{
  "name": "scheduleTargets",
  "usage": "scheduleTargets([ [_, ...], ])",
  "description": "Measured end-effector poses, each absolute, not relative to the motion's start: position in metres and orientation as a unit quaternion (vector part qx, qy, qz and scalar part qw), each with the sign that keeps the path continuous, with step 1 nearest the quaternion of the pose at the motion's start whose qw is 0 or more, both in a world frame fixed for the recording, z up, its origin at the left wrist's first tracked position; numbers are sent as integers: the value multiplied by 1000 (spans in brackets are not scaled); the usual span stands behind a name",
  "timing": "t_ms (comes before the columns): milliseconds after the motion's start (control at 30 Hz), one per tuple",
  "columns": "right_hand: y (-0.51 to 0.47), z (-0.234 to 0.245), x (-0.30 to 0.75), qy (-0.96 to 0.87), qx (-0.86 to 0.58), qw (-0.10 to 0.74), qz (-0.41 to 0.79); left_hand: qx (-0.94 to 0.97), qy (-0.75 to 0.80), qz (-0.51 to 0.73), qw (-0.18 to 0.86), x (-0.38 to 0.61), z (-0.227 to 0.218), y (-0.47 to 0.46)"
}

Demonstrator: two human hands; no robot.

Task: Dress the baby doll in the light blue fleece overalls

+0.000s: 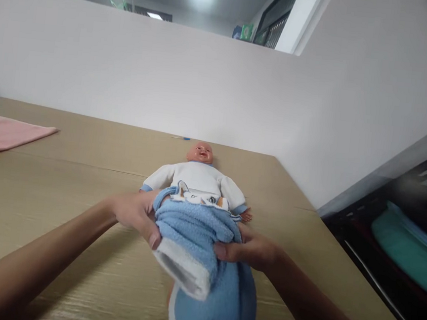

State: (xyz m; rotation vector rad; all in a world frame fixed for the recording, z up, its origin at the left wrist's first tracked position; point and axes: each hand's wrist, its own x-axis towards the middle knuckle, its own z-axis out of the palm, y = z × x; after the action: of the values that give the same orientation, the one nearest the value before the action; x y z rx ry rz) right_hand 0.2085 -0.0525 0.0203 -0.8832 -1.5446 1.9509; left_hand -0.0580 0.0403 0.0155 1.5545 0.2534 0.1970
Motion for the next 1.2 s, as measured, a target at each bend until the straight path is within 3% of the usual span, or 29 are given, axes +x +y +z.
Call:
scheduleTargets([
  [233, -49, 31, 202, -667, -293, 263, 633, 704, 92, 105, 696, -65, 3, 43],
  [400, -69, 35, 190, -713, -447, 360, 402, 705, 152, 174, 671, -67, -7, 14],
  [500, -86, 30, 182, -691, -539, 368, 312, 689, 258, 247, 631, -65, -15, -12],
  [633, -101, 29, 172, -699, -559, 292, 336, 645, 366, 283, 608, -59, -29, -41],
  [900, -106, 1, 169, -712, -603, 175, 315, 669, 365, 255, 595, -59, -59, -67],
  [1033, -114, -17, 169, -749, -570, 207, 267, 662, 332, 211, 638, -59, -70, -75],
  [1200, -119, -25, 176, -792, -470, 311, 234, 794, 326, 264, 440, -63, -71, -78],
])
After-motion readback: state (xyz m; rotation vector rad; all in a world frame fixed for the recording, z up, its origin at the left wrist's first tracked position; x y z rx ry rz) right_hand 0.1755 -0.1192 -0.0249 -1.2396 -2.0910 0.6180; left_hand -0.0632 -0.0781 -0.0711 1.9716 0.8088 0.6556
